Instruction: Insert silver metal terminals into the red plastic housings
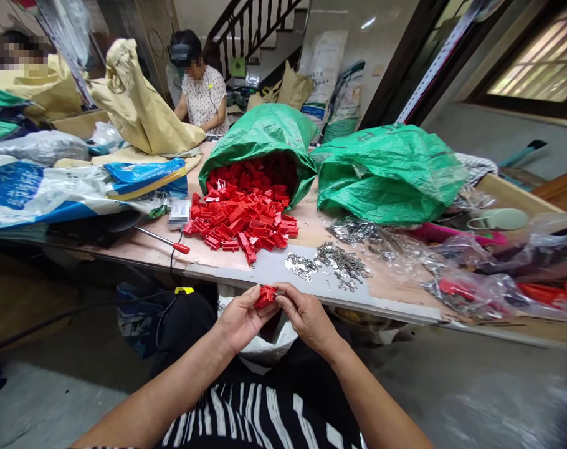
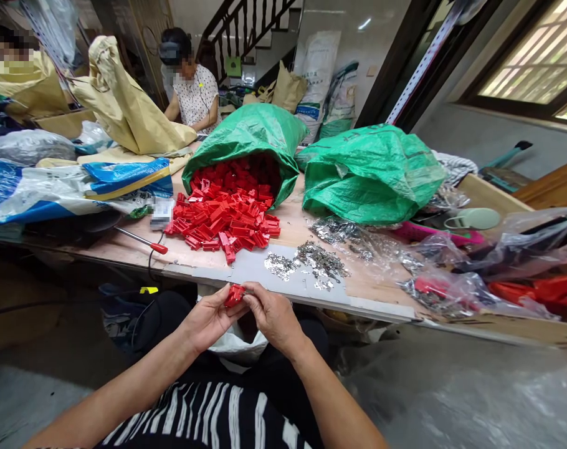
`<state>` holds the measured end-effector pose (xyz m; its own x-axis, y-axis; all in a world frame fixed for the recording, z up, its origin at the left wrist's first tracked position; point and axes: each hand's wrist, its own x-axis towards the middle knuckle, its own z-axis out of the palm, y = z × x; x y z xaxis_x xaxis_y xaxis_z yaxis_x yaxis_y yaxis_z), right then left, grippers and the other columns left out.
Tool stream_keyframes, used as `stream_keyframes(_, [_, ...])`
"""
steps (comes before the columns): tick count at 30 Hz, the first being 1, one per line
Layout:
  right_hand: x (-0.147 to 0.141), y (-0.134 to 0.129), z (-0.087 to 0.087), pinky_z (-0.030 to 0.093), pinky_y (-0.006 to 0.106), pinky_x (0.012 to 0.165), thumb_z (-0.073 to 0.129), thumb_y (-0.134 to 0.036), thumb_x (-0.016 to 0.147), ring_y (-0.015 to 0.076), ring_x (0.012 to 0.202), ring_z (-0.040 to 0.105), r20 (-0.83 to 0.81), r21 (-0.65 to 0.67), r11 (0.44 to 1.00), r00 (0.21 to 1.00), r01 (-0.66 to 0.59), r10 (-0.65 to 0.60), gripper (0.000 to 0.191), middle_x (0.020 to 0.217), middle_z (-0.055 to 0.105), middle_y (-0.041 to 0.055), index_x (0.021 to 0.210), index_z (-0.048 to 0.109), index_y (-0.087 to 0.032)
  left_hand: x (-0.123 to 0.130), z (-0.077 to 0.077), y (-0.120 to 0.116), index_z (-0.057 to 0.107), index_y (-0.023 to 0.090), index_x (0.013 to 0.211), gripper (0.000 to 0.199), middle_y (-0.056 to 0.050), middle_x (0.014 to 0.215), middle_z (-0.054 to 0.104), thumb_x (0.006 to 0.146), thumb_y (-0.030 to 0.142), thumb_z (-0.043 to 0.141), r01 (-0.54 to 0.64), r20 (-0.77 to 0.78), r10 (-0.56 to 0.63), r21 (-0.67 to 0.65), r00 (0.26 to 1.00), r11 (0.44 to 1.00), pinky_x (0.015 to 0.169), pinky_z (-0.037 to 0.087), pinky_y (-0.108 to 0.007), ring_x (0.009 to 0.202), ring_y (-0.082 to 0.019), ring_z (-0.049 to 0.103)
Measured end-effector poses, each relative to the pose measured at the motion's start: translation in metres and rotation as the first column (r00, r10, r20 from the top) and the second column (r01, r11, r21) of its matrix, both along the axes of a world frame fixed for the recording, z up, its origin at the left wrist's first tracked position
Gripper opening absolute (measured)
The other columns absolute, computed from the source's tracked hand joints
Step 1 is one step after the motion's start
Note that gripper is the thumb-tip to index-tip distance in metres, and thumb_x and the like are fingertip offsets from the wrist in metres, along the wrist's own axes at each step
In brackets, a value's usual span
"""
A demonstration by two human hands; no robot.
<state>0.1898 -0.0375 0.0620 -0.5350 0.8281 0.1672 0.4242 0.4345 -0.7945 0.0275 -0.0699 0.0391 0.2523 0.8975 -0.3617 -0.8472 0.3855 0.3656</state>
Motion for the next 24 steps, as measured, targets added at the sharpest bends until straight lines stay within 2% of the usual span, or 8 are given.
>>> stream_keyframes(3, [-0.0022,0.0019,0.0011,0.045,0.026,0.071,0.040,-0.035,0.095,0.0174,0.075,0.063,-0.059,-0.009,0.999,0.998,0.035,-0.036,0.029,0.086,0.069,0.0027,0.107,0.065,-0.026,0.0015,0.0021,-0.0023,0.064,0.011,0.088,0.016,-0.008,0.089,0.073,0.090,0.020,0.051,-0.005,0.016,0.006,-0.004,1.000,1.000,0.102,0.046,-0.040,0.089,-0.019,0.070])
stream_keyframes(6, [-0.0028,0.0014,0.0042,0.046,0.026,0.068,0.040,-0.036,0.095,0.0173,0.071,0.062,-0.044,-0.043,0.999,0.999,-0.028,0.026,0.031,0.077,0.067,0.0019,0.115,0.061,-0.025,-0.0007,0.0039,-0.0019,0.064,0.010,0.088,0.018,-0.008,0.086,0.073,0.091,0.020,0.049,-0.029,0.034,0.030,-0.047,0.999,0.998,0.100,0.047,-0.039,0.084,-0.019,0.071])
stream_keyframes(10, [-0.0047,-0.0013,0.0040,0.046,0.026,0.072,0.043,-0.034,0.094,0.0177,0.077,0.063,0.035,-0.015,0.997,0.997,-0.070,0.070,0.035,0.088,0.068,0.0035,0.127,0.051,-0.024,-0.0039,0.0056,-0.0016,0.064,0.009,0.089,0.018,-0.009,0.085,0.073,0.091,0.020,0.049,-0.058,0.033,0.061,-0.089,0.998,0.994,0.097,0.049,-0.040,0.082,-0.020,0.071])
stream_keyframes(12, [-0.0064,-0.0007,0.0017,0.046,0.026,0.074,0.042,-0.034,0.095,0.0176,0.080,0.063,0.046,0.011,0.999,0.998,-0.041,0.040,0.032,0.092,0.069,0.0043,0.122,0.055,-0.023,-0.0031,0.0062,-0.0031,0.063,0.009,0.088,0.018,-0.010,0.085,0.073,0.091,0.019,0.048,-0.062,0.036,0.065,-0.099,0.997,0.993,0.097,0.049,-0.040,0.082,-0.020,0.071])
stream_keyframes(16, [-0.0077,0.0038,0.0000,0.045,0.024,0.071,0.037,-0.036,0.097,0.0151,0.076,0.063,-0.015,0.006,1.000,1.000,0.000,0.000,0.032,0.087,0.069,0.0034,0.108,0.064,-0.022,-0.0004,0.0069,-0.0061,0.063,0.008,0.086,0.019,-0.011,0.085,0.073,0.091,0.019,0.048,-0.061,0.053,0.068,-0.110,0.996,0.992,0.098,0.048,-0.040,0.082,-0.020,0.071])
stream_keyframes(21, [-0.0058,0.0032,0.0051,0.046,0.025,0.077,0.042,-0.034,0.095,0.0169,0.086,0.064,0.056,-0.025,0.992,0.991,-0.121,0.122,0.034,0.099,0.070,0.0038,0.125,0.053,-0.023,-0.0048,0.0069,-0.0041,0.063,0.007,0.088,0.021,-0.011,0.084,0.073,0.092,0.020,0.047,-0.073,0.061,0.082,-0.128,0.995,0.989,0.095,0.050,-0.040,0.079,-0.020,0.071])
stream_keyframes(24, [-0.0076,0.0007,0.0048,0.046,0.027,0.080,0.042,-0.032,0.095,0.0188,0.092,0.064,0.118,0.009,0.996,0.989,-0.094,0.092,0.034,0.106,0.068,0.0057,0.126,0.052,-0.024,-0.0071,0.0064,-0.0036,0.064,0.008,0.088,0.020,-0.010,0.084,0.073,0.092,0.020,0.048,-0.077,0.066,0.086,-0.126,0.994,0.989,0.095,0.050,-0.039,0.081,-0.019,0.071])
